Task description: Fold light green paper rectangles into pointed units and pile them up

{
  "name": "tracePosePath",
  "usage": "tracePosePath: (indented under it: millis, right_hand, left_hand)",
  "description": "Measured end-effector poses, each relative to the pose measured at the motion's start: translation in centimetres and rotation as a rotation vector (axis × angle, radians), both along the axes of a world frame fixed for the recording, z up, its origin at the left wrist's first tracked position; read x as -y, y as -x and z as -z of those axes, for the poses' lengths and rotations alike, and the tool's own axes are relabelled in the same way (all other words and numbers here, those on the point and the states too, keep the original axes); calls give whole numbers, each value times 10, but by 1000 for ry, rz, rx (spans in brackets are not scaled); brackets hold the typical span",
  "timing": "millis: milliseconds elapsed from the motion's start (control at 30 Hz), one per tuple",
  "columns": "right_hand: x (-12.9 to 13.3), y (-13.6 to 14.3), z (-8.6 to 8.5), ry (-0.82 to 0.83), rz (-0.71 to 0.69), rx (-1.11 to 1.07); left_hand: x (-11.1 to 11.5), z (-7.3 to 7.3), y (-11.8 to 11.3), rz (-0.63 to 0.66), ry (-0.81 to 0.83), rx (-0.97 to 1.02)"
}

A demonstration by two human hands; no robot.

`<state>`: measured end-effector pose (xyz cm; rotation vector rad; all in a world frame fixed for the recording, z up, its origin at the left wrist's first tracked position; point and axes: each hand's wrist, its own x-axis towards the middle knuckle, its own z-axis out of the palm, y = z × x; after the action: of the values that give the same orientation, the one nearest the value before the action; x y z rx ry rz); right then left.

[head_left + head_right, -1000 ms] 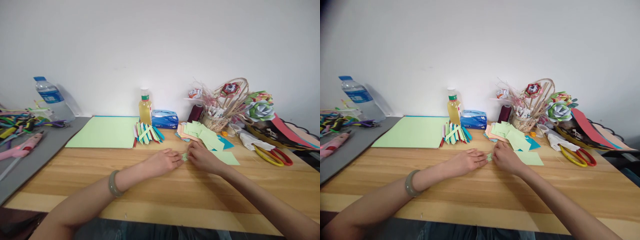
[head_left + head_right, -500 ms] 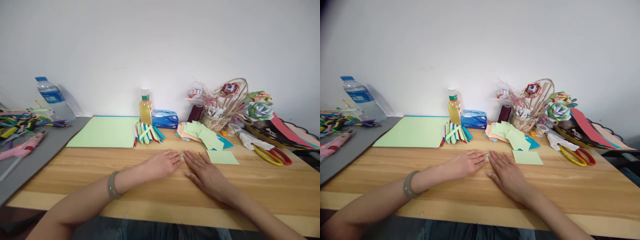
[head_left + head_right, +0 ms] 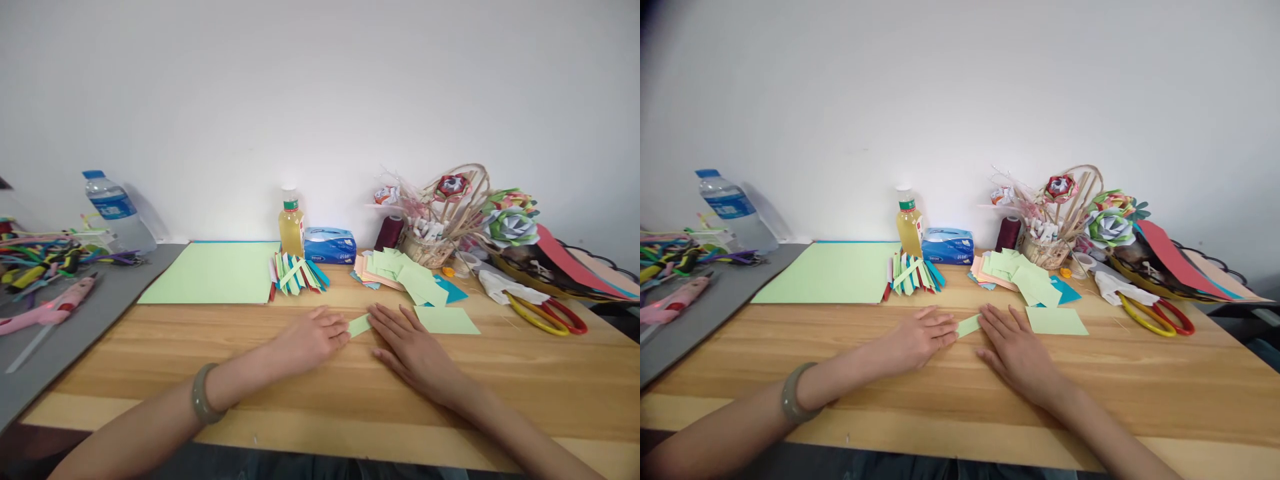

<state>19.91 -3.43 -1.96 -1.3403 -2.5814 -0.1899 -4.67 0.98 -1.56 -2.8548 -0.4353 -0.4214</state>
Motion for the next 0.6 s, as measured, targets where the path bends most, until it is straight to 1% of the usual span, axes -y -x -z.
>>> tracePosePath:
  millis: [100,200,300,367,467,533,600]
  right_hand:
    - [-9,3,-8,-39,-17,-27]
    - [-17,5,-17,-7,-63,-10]
    - [-24,5,-22,5,-127,8]
    - [-27,4,-23,1,-148,6]
    - [-32,4,-23,33,-137,7]
    - [-36,4,-24,95,-117,-12]
    - [-41,4,-25,176,-96,-54]
  left_hand:
    - [-3,-1,-10,-43,16,41]
    - [-3,-5,-23,-80,-5,11]
    - [-3,-9,-32,-112,-48,2]
    - [-3,-10,-35,-146,-41,15]
    - [-5,-10,-36,-212,44,53]
    - [-7,-10,-36,-300,156,118]
    - [-8,-11,-35,-400,302,194]
